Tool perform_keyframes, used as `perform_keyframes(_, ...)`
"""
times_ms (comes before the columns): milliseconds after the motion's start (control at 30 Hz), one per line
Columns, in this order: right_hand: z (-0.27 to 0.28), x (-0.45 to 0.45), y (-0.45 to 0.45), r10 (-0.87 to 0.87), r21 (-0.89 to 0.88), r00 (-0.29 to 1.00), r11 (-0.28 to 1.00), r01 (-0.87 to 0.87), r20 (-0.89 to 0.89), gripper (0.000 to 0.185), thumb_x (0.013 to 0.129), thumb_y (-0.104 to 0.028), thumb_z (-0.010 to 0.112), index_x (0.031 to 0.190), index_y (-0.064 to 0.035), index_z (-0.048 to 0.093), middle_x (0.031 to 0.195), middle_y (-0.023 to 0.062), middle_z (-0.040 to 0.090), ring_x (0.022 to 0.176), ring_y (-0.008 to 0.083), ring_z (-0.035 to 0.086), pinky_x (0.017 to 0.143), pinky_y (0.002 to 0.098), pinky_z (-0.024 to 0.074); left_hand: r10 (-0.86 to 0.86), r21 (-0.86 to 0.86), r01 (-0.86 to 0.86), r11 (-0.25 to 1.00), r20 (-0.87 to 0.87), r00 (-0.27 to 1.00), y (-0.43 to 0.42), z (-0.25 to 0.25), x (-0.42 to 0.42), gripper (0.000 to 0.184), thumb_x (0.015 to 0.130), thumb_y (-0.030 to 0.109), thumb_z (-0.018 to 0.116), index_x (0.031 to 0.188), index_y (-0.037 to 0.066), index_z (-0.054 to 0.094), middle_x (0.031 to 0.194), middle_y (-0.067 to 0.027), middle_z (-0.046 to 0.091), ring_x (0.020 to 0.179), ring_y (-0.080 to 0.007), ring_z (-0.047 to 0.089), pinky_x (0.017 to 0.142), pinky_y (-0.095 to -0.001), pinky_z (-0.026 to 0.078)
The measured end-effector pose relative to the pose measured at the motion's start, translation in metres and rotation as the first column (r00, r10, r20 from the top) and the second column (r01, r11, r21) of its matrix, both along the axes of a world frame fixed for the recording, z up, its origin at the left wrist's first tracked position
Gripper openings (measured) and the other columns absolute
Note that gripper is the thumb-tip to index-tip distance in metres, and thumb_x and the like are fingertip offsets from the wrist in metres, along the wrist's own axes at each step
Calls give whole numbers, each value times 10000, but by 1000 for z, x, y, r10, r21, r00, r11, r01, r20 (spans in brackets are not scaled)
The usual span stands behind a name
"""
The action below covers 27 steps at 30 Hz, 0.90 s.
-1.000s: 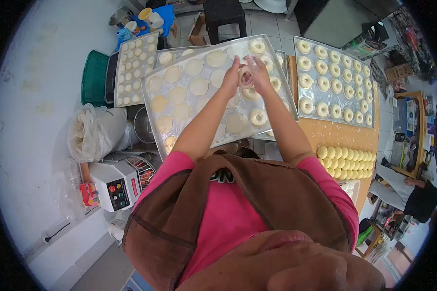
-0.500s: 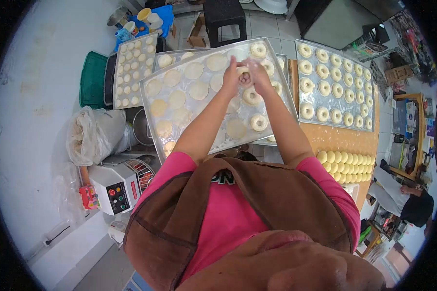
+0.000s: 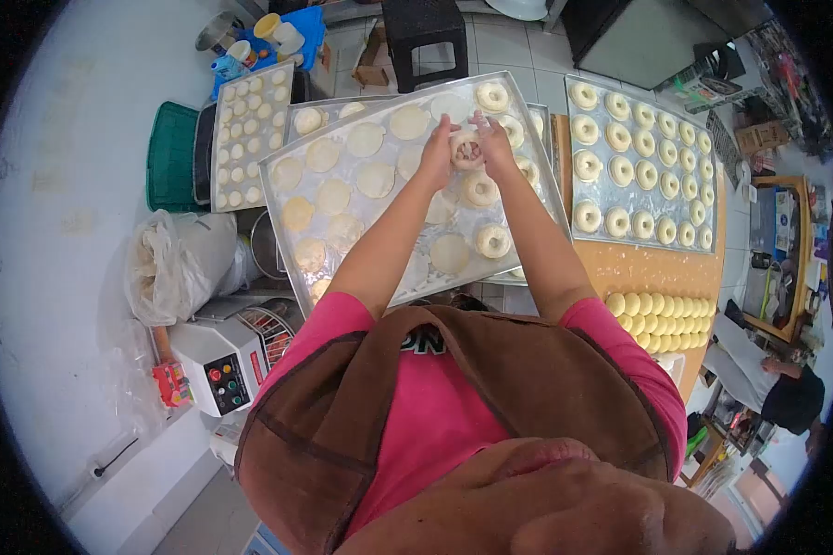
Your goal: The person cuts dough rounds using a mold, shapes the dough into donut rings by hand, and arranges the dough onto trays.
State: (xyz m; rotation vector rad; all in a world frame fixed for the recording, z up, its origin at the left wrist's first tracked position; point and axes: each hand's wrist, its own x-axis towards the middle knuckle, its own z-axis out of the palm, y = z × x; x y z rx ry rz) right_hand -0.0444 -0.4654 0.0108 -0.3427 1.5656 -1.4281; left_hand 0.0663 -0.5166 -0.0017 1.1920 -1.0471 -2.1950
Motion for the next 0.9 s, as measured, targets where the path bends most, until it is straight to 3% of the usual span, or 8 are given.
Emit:
perform_keyframes(100,-12,3,-5,-87,19,995,996,86,56,618,865,-453,595,1225,35,472,1065,146,597,923,211,595,745,302,489,159,142,-138,980,-153,975,-8,-14,-1,556,930,540,397,1139,28,451,1030,-138,557,931,-229,590,826,-380,493)
perform_keyframes(333,-36,-8,-14,54,48,998,997,-53,-22,642,843,-437,622,1220,59,469,1036,166,606,919,234,603,735,338,481,83,49,-84,995,19,996,-22,-31,-7,626,915,571,404,1209,19,416,1136,-144,517,1029,-245,551,876,-403,463)
perform_keyframes(400,-38,-8,-15,88,134,946,990,-48,-312,577,842,-445,611,1134,48,542,993,183,625,896,270,618,768,361,476,56,-2,-56,998,66,996,-24,-38,-10,652,910,584,401,1231,16,405,1165,-143,506,1064,-238,533,887,-401,453)
perform_keyframes(500,-46,-11,-16,137,162,850,985,-61,-509,491,851,-431,591,1026,27,600,970,207,632,887,325,625,788,383,469,33,-16,-30,999,158,987,-24,-38,-12,691,903,605,392,1254,10,401,1205,-137,490,1116,-224,495,915,-397,425)
perform_keyframes(700,-32,-8,-1,195,181,683,979,-94,-704,345,892,-308,524,991,11,610,995,229,618,914,383,600,799,426,466,-26,-95,42,995,164,986,-27,-45,-6,697,912,601,366,1289,16,393,1267,-143,468,1167,-231,466,979,-371,379)
perform_keyframes(800,-33,-12,3,257,181,545,965,-191,-798,267,886,-202,487,997,8,610,979,234,616,911,391,597,821,449,460,-144,-221,178,959,161,976,-29,-36,2,678,923,592,341,1256,11,441,1318,-136,452,1228,-249,430,1017,-359,346)
perform_keyframes(867,-33,-17,5,231,153,497,969,-193,-836,249,858,-155,486,1003,3,611,967,232,617,912,394,592,834,454,457,-98,-456,238,857,310,946,-21,1,10,539,913,498,463,1245,75,499,1344,-128,446,1273,-286,395,1047,-365,318)
perform_keyframes(900,-32,-19,5,201,123,447,973,-197,-872,245,830,-108,484,1009,-1,613,956,229,618,913,396,588,846,458,454,-95,-458,237,857,311,946,-23,-4,14,539,913,498,463,1245,75,499,1344,-128,446,1273,-286,395,1047,-365,318)
